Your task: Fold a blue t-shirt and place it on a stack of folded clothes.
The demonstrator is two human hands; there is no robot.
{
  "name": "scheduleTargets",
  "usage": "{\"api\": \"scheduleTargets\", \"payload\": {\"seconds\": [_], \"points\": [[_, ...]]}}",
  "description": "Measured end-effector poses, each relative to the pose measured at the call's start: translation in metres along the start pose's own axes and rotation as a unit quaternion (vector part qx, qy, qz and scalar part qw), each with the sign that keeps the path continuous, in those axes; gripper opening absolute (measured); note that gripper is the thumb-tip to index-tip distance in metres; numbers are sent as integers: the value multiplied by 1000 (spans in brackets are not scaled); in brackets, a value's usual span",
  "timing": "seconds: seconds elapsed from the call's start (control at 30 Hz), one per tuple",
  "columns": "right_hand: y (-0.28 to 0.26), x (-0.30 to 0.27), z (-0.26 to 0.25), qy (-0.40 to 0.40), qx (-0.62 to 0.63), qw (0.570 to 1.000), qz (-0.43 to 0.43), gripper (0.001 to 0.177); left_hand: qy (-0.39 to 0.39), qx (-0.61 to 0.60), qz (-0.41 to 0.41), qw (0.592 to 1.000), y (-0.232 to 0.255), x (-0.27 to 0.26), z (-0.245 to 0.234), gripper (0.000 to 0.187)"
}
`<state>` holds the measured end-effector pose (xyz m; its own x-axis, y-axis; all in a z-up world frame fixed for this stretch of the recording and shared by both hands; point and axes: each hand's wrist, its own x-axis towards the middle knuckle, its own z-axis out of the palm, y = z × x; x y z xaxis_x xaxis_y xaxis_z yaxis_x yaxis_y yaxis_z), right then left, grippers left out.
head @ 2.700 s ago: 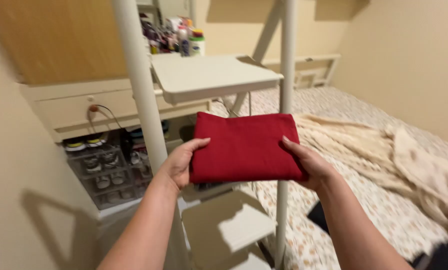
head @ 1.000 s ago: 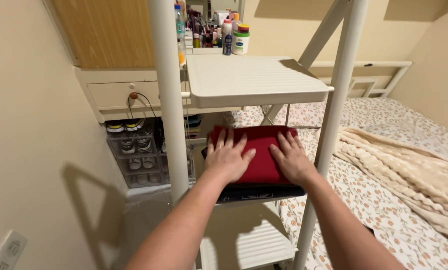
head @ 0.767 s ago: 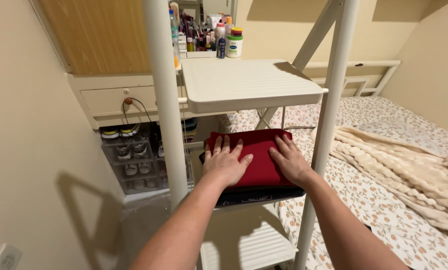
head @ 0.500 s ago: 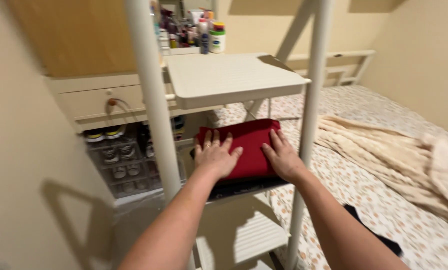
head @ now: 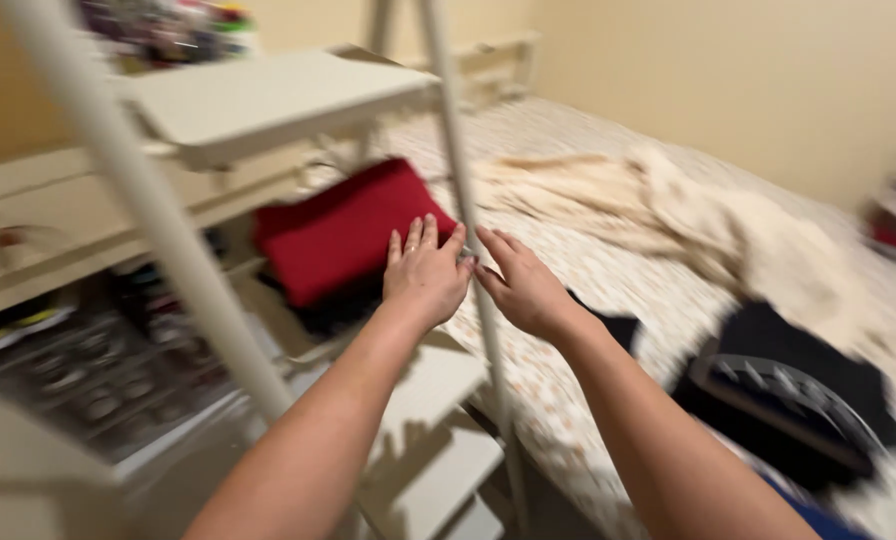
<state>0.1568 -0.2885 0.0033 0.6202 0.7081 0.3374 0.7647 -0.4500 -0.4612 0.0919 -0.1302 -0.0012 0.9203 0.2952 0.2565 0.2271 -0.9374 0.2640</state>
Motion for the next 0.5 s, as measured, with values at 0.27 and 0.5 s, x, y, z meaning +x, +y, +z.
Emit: {"api": "scheduleTargets", "payload": {"seconds": [0.27, 0.5], "points": [[70, -219, -47, 110, -19, 984, 138, 52, -51, -64, 232, 969, 173, -91, 94, 54], [125, -440, -59, 106, -89, 937, 320, 53, -304, -131, 247, 911, 306, -197, 131, 46]]}}
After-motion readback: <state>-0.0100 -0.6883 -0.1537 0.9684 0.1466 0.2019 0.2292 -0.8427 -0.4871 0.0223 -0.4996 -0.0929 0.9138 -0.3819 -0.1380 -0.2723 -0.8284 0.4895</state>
